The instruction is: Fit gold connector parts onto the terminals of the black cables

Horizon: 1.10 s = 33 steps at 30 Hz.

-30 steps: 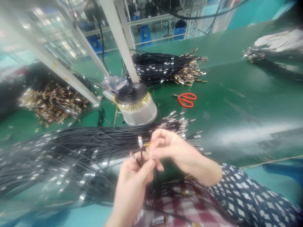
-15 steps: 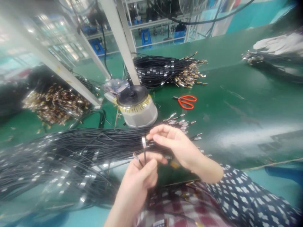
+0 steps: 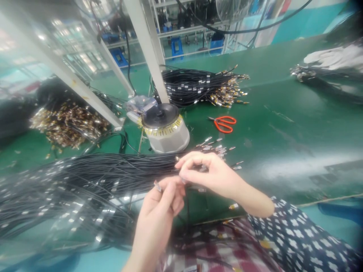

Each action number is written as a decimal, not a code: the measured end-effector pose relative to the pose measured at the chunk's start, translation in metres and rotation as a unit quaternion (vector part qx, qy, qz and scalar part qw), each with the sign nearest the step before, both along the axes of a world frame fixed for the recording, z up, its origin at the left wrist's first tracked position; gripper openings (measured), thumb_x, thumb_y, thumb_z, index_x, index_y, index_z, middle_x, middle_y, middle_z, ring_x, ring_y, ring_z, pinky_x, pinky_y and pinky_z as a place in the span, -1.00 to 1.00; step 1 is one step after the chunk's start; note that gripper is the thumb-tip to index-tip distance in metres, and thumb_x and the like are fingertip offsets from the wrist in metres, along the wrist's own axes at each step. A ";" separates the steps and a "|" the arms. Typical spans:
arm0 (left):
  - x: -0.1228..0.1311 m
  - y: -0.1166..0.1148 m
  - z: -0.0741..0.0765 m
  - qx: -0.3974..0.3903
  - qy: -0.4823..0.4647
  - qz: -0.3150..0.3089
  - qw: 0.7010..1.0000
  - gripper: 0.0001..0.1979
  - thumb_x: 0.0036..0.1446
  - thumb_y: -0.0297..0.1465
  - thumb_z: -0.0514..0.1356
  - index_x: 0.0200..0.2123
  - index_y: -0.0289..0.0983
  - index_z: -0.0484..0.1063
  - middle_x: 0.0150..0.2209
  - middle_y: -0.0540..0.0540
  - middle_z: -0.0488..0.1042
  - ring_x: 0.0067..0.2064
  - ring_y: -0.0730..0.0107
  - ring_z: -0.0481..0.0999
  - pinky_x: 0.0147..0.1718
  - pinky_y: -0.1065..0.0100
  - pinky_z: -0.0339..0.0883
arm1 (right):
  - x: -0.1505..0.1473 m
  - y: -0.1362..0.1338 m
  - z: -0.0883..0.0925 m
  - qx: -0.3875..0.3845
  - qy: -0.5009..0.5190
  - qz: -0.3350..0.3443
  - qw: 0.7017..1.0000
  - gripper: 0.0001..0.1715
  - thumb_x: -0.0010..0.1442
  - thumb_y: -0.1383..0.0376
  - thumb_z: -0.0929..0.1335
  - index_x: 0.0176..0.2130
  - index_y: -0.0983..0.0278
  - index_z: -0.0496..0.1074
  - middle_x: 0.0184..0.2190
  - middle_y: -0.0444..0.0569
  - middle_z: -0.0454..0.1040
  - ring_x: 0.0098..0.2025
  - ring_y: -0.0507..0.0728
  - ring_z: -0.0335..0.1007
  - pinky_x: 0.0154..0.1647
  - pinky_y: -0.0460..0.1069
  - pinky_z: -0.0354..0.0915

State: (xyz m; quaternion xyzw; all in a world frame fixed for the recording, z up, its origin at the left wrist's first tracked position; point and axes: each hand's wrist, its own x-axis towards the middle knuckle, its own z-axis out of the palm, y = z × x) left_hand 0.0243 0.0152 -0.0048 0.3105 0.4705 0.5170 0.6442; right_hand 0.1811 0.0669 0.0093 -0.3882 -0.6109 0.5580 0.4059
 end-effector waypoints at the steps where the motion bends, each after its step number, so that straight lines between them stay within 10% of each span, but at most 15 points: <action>1: -0.001 0.000 0.000 -0.008 0.005 -0.012 1.000 -0.78 0.03 -0.28 0.37 -0.35 -0.33 0.56 -0.54 -0.01 0.40 -0.60 0.63 0.15 -0.62 0.50 0.00 | 0.000 -0.001 -0.001 -0.002 -0.001 0.002 1.000 -0.86 0.13 0.39 0.41 -0.47 0.29 0.52 -0.17 0.00 0.55 -0.12 0.14 0.48 -0.04 0.05 0.33; 11: -0.004 0.000 0.005 -0.013 0.031 -0.016 0.999 -0.79 0.01 -0.39 0.38 -0.26 -0.30 0.52 -0.57 -0.01 0.47 -0.70 0.75 0.04 -0.70 0.56 -0.18 | 0.006 -0.004 -0.013 -0.087 0.177 -0.024 0.980 -0.77 0.05 0.36 0.50 -0.31 0.26 0.39 -0.12 -0.05 0.46 -0.33 -0.03 0.43 -0.22 -0.06 0.39; 33: 0.000 -0.008 0.009 0.001 0.068 0.001 0.998 -0.76 0.02 -0.42 0.37 -0.18 -0.26 0.56 -0.55 -0.02 0.50 -0.68 0.71 0.12 -0.71 0.58 -0.04 | 0.001 -0.012 -0.008 -0.057 0.167 0.009 0.984 -0.79 0.04 0.35 0.50 -0.37 0.27 0.40 -0.25 -0.07 0.46 -0.24 0.05 0.43 -0.17 -0.01 0.39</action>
